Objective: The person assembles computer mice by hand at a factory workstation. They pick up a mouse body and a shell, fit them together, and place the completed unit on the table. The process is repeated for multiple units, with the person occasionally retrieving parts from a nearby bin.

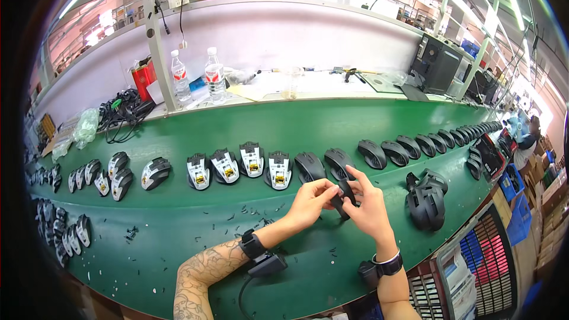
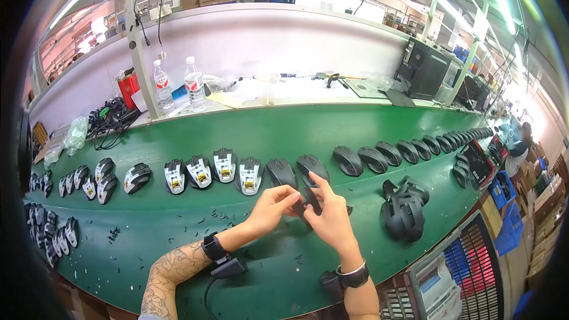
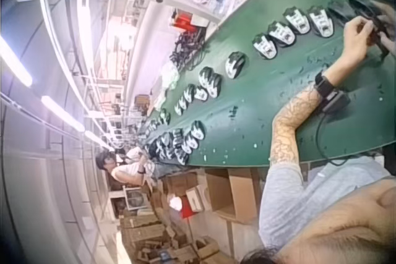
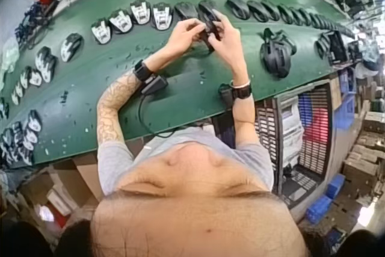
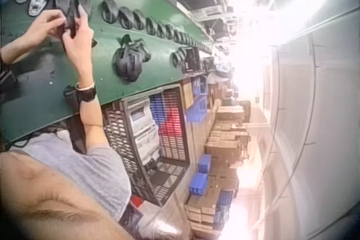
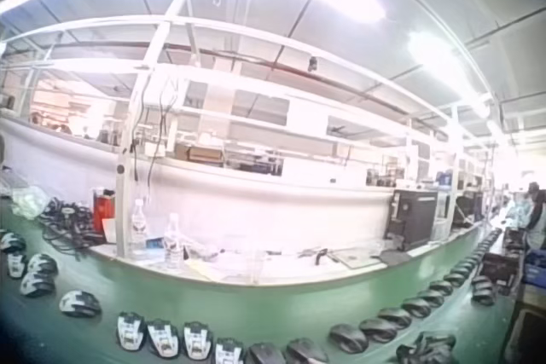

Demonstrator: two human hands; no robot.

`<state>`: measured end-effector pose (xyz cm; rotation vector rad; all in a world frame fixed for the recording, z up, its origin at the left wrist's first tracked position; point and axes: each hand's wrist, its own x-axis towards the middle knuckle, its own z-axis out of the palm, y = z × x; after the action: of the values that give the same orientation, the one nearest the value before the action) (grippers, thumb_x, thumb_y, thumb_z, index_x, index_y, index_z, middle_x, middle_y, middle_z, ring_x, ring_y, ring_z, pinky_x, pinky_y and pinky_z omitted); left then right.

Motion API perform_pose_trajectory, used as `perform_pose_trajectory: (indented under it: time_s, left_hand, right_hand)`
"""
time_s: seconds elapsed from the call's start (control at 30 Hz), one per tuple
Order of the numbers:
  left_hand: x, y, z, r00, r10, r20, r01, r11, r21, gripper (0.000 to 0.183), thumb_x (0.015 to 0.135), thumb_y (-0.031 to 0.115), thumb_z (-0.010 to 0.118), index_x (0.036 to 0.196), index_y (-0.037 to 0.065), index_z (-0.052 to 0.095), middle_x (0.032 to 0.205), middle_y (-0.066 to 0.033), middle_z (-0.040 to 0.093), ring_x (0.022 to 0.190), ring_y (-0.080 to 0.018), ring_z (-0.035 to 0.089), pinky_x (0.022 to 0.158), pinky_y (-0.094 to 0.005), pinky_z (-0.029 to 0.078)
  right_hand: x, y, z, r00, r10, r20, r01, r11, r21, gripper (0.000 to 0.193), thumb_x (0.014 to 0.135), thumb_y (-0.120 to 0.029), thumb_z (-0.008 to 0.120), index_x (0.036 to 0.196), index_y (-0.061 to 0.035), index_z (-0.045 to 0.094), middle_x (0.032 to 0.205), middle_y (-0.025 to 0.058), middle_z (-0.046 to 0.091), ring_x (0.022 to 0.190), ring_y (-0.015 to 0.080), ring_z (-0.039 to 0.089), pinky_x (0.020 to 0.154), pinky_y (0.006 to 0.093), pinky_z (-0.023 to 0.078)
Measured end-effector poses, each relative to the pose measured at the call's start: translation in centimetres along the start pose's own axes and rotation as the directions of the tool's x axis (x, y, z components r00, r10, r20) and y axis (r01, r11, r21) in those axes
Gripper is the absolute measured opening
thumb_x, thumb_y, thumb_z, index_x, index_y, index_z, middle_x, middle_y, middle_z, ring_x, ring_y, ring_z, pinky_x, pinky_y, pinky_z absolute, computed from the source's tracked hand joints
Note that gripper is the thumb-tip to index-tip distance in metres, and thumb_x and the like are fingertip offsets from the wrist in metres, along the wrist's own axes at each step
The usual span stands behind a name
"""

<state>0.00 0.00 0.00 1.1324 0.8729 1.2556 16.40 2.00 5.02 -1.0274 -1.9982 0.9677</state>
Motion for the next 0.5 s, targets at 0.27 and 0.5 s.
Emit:
perform_pose_trajectory:
  time_s: [0.27,0.5]
  left_hand:
    - [-0.4,2.1,-0.4,0.980,-0.032,-0.196,0.010,0.993,-0.115,0.021,0.096,0.021,0.051,0.093,0.002,0.059,0.093,-0.0063,0.063,0.084,-0.0158,0.065,0.077,-0.0318,0.053]
    - [-0.6,3.8,-1.1,0.970,-0.215,-0.110,0.175,0.941,-0.290,0.018,0.094,0.021,0.054,0.093,0.003,0.060,0.096,-0.0065,0.062,0.092,-0.0178,0.062,0.081,-0.0360,0.053]
  right_hand:
    - [-0.1,-0.7,1.1,0.991,-0.137,0.004,0.137,0.990,0.016,0.068,0.064,-0.001,0.077,0.126,0.0030,0.049,0.113,0.0145,0.058,0.096,0.0218,0.062,0.084,0.0341,0.055]
    - [0.2,-0.2,1.2,0.973,-0.231,-0.024,0.232,0.960,0.155,0.067,0.062,0.004,0.076,0.125,-0.0011,0.053,0.113,0.0096,0.057,0.098,0.0187,0.060,0.088,0.0353,0.054]
